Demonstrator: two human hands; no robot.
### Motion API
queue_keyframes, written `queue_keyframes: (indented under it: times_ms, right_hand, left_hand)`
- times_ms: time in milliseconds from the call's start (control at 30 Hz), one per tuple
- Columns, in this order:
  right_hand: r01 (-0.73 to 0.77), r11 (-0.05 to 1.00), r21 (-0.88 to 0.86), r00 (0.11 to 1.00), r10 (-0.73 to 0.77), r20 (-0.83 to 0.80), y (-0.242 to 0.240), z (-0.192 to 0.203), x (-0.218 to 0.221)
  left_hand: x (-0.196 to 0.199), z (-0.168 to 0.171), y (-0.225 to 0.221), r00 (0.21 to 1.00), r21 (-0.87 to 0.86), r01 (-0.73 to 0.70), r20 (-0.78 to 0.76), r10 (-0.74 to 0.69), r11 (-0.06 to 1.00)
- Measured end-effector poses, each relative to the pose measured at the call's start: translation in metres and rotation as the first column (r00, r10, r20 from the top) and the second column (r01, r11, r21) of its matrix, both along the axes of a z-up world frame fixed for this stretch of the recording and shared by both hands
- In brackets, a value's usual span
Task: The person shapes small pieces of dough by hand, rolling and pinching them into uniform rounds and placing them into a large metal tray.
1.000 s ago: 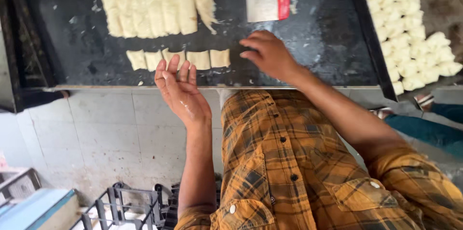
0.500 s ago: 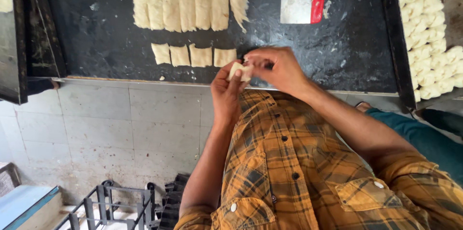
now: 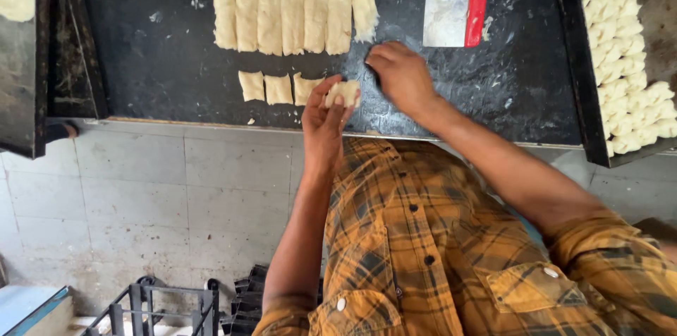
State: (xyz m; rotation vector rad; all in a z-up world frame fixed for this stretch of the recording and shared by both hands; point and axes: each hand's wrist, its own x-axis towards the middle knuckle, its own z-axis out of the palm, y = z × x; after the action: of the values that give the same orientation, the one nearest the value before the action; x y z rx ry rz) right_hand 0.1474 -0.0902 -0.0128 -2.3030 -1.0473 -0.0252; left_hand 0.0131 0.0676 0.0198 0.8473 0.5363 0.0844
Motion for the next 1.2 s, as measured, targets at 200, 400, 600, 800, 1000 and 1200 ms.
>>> queue_keyframes:
  times_ms: [200, 400, 600, 800, 1000, 1200]
  right_hand:
    - [0.293, 0.913, 0.282, 0.589, 0.06, -0.806, -0.032, 0.074, -0.015]
    - [-0.016, 0.967, 0.254, 0.997, 0.033, -0.064, -0.047, 0.088, -0.05]
    - [0.207, 0.916, 0.344, 0.93, -0.075, -0.359, -0.095, 0.121, -0.039]
    - [0.091, 0.968, 0.235, 0.942, -0.007, -0.335, -0.114, 0.1, -0.031]
    - [0.019, 0.966, 0.258, 0.997, -0.036, 0.061, -0.141, 0.099, -0.052]
    - [0.438, 0.687, 0.58, 0.631, 0.225, -0.743, -0.151, 0.101, -0.046]
  left_hand:
    - [0.009, 0.004, -0.011, 0.992, 0.35, 0.125, -0.023, -0.124, 0.928]
    - [0.021, 0.031, -0.037, 0.952, -0.035, 0.307, 0.012, -0.306, 0.951]
    - [0.026, 0.053, -0.063, 0.9, 0.188, 0.412, 0.067, -0.43, 0.891]
    - [0.037, 0.055, -0.088, 0.876, 0.405, 0.44, 0.001, -0.482, 0.801]
    - [0.043, 0.067, -0.1, 0.907, -0.318, 0.419, 0.1, -0.41, 0.851]
    - [0.04, 0.088, -0.107, 0.775, 0.2, 0.61, 0.05, -0.63, 0.767]
